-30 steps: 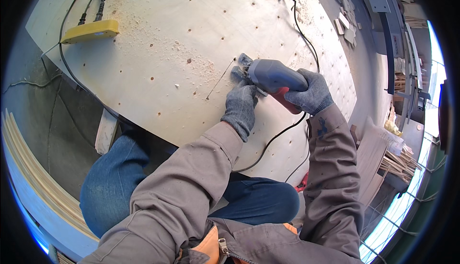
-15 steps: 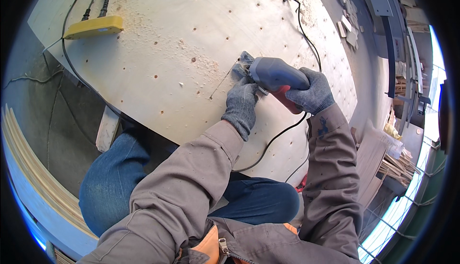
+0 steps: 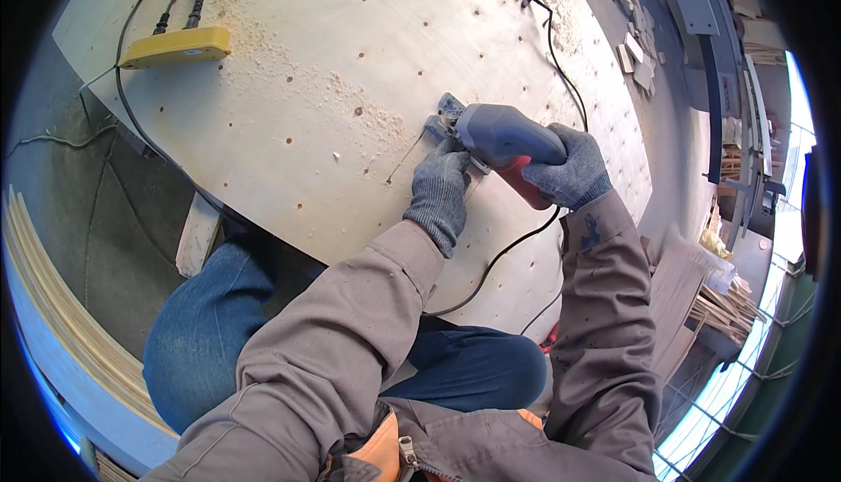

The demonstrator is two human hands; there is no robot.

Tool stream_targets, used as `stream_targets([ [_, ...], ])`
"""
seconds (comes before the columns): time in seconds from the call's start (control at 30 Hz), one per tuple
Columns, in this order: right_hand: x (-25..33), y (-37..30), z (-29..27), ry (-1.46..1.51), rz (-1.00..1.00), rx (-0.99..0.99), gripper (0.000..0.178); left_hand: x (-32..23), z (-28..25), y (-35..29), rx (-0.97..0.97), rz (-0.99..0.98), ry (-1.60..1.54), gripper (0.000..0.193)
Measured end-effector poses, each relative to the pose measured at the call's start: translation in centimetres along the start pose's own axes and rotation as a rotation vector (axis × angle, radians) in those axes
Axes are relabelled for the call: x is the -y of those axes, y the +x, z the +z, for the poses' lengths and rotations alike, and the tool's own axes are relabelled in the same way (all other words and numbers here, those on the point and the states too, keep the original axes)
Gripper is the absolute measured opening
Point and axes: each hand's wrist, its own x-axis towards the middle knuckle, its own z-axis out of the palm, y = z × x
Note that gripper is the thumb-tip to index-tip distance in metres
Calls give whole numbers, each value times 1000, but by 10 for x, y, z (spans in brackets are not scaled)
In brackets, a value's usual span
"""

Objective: The person uses a red jigsaw to cut a rectangular hole in a large white board. They guide the tool along marked lines, remove the cut piece, and briefly inspect the opening.

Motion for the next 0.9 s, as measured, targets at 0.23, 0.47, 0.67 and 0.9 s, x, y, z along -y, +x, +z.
stream_targets([
  [0.23, 14, 5, 2, 2, -22, 3, 40, 25, -10, 18, -20, 23, -96, 38],
  [0.47, 16, 8, 4, -16, -21, -1, 39, 12, -8, 12, -47, 19, -113, 33],
  [0.67, 18, 14, 2, -84, -39, 25, 42, 0, -15, 7, -5, 105, -67, 30],
  [0.9, 14, 12, 4, -141, -33, 12, 44, -52, -2, -12, -60, -322, -412, 32],
])
